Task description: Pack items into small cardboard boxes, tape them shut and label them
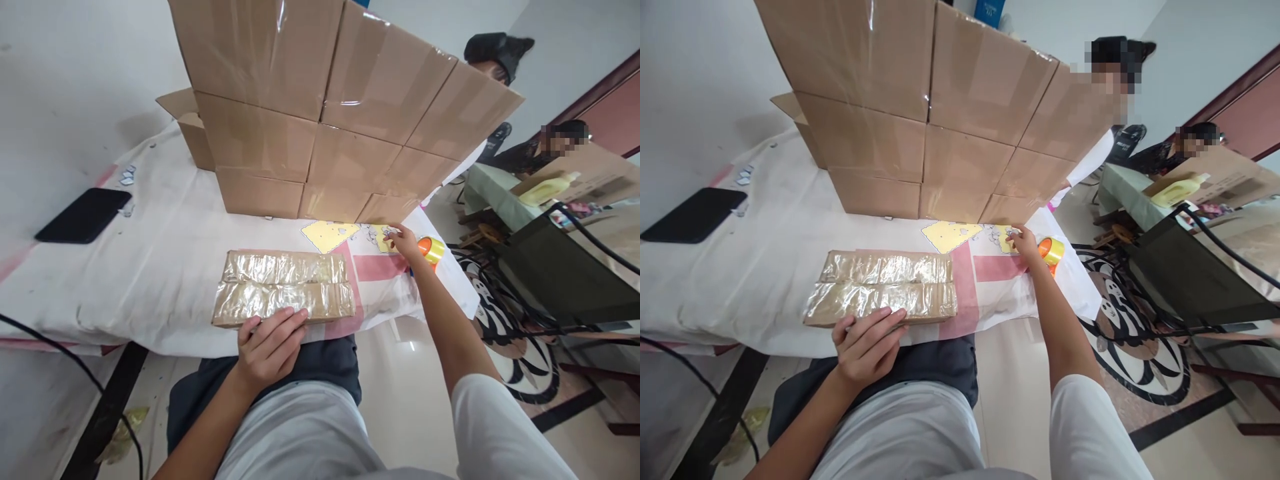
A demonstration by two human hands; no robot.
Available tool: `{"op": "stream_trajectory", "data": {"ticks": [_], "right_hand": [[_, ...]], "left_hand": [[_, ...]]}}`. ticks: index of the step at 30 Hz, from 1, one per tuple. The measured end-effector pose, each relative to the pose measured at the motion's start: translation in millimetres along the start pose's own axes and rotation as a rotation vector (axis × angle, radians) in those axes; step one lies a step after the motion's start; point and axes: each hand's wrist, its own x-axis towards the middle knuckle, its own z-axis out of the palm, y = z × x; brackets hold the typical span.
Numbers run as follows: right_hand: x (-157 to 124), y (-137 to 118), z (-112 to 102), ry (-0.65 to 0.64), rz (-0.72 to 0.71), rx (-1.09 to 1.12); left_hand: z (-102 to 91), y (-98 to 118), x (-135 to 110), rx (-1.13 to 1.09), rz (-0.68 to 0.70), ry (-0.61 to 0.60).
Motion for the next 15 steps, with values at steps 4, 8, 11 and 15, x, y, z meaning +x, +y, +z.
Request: {"op": "stream_trajectory", "data": {"ticks": [4,8,11,15], "right_hand": [[1.0,1.7,1.7,0.032,0.009,0.077],[3.4,6.3,2.8,0.075,0.036,0.097],[4.2,9.0,2.9,0.111,0.073,0.07],[5.3,6.2,2.6,0.102,0.115,0.06]], "left_hand": [[-1.7,0.9,2.0,-0.002,0.004,0.001],[-2.4,1.2,1.3,-0.01,0.008,0.003],[-2.3,1.2,0.5,-0.018,0.009,0.003],[-2.1,1.1,0.5,-0.012,0.011,-0.004]]}}
